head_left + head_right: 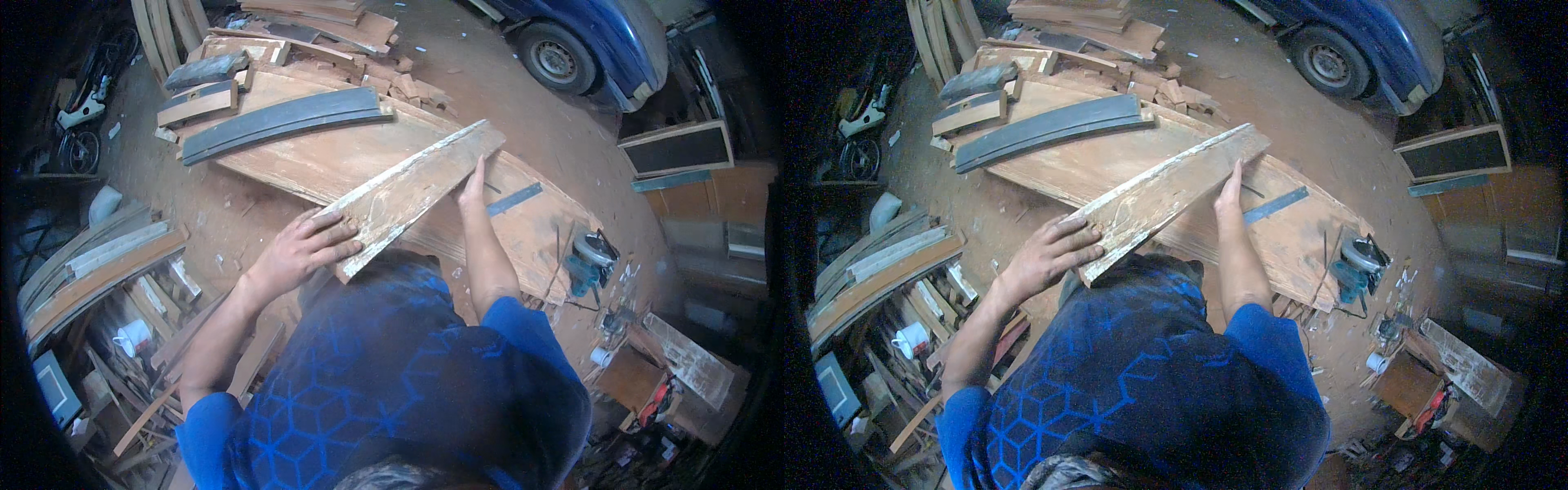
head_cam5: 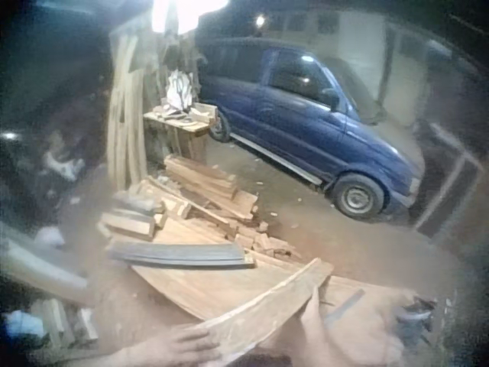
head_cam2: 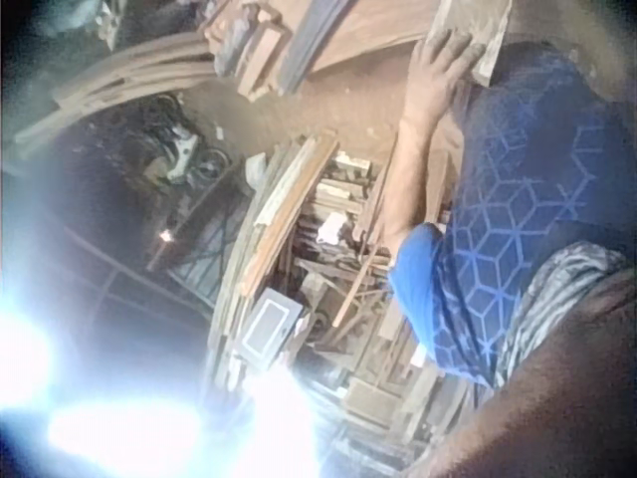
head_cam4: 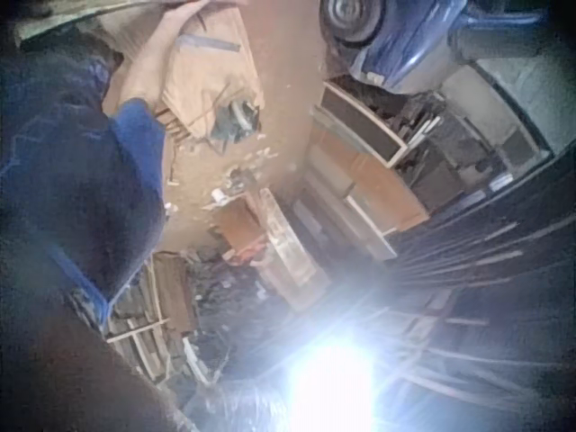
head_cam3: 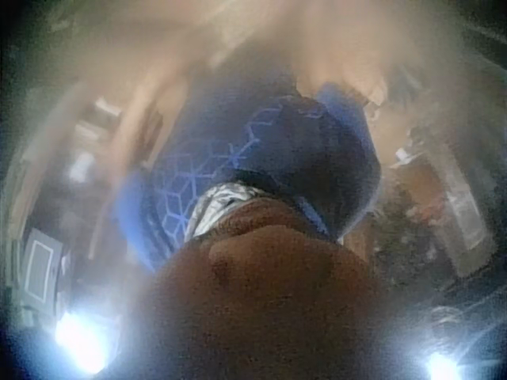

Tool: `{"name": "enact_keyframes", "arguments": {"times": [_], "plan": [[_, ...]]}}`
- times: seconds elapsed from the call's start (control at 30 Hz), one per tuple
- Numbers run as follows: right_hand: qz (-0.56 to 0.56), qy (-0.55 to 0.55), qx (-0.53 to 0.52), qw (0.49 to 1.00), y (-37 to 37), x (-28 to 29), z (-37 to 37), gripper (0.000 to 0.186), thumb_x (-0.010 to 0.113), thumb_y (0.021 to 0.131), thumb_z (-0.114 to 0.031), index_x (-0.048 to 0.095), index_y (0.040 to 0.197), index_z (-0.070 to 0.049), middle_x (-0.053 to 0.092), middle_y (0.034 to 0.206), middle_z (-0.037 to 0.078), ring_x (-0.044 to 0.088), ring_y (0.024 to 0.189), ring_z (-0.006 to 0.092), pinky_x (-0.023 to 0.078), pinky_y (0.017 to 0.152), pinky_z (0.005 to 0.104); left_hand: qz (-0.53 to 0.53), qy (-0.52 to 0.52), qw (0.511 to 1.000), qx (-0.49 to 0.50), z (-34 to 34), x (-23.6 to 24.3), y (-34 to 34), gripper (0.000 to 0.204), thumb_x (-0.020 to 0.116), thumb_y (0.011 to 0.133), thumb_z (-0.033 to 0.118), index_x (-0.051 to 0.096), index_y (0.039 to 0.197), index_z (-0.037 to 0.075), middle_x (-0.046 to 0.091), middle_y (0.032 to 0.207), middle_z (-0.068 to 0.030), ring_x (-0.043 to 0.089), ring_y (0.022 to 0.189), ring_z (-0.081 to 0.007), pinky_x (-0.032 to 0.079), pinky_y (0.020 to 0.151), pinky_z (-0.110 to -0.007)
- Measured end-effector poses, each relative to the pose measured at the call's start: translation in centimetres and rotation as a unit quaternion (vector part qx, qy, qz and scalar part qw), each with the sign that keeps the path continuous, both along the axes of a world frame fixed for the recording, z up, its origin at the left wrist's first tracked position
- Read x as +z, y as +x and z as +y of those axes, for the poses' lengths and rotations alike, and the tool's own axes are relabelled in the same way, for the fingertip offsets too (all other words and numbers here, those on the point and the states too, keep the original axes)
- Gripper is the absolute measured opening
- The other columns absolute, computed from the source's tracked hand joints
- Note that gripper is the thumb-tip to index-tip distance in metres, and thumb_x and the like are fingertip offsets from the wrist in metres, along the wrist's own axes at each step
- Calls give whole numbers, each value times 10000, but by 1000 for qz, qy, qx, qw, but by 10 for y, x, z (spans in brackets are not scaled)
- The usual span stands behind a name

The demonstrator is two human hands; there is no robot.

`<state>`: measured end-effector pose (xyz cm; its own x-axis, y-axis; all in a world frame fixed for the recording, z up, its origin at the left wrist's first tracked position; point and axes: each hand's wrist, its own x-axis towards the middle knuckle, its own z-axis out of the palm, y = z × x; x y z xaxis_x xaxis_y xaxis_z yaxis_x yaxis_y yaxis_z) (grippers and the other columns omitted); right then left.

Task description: The person measures and cuts wooden planks using a circular saw in a cluttered workshop. They use a tape measure and a square to mark the wood, then cut it into smaller pieces, stacking the finished sections.

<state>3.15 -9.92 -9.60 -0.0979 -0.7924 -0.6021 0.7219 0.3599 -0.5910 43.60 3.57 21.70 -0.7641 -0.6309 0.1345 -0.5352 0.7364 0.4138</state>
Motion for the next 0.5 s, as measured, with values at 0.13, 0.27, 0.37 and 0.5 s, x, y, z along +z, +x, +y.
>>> {"name": "enact_keyframes", "arguments": {"times": [0.13,0.27,0.37,0.5], "plan": [[7,112,19,993,36,7,-43,716,565,992,-557,471,1500,-61,531,1505,141,477,1395,349,331,1193,541,52,-37,978,198,-25,-59,63,758,662,783,-117,583,1450,233,462,1538,-151,518,1368,-362,409,1169,-492],[-40,33,20,998,119,4,-36,619,556,1038,-458,459,1512,-72,472,1568,126,430,1438,331,281,1229,510,464,406,628,475,-40,-159,162,678,515,930,-92,386,1567,101,454,1559,-182,545,1354,-335,466,1133,-462],[-87,83,31,992,175,-1,-15,605,552,1051,-432,436,1526,-76,483,1549,127,419,1450,326,250,1249,527,642,501,382,437,-43,-223,248,633,523,959,54,364,1571,24,484,1536,-189,530,1368,-290,452,1133,-436],[-100,170,95,976,261,-8,-2,675,563,1033,-500,416,1529,-66,461,1545,182,419,1444,332,310,1225,526,447,394,507,622,-66,-291,322,644,703,981,357,501,1491,20,578,1441,-164,556,1308,-233,427,1103,-353]]}}
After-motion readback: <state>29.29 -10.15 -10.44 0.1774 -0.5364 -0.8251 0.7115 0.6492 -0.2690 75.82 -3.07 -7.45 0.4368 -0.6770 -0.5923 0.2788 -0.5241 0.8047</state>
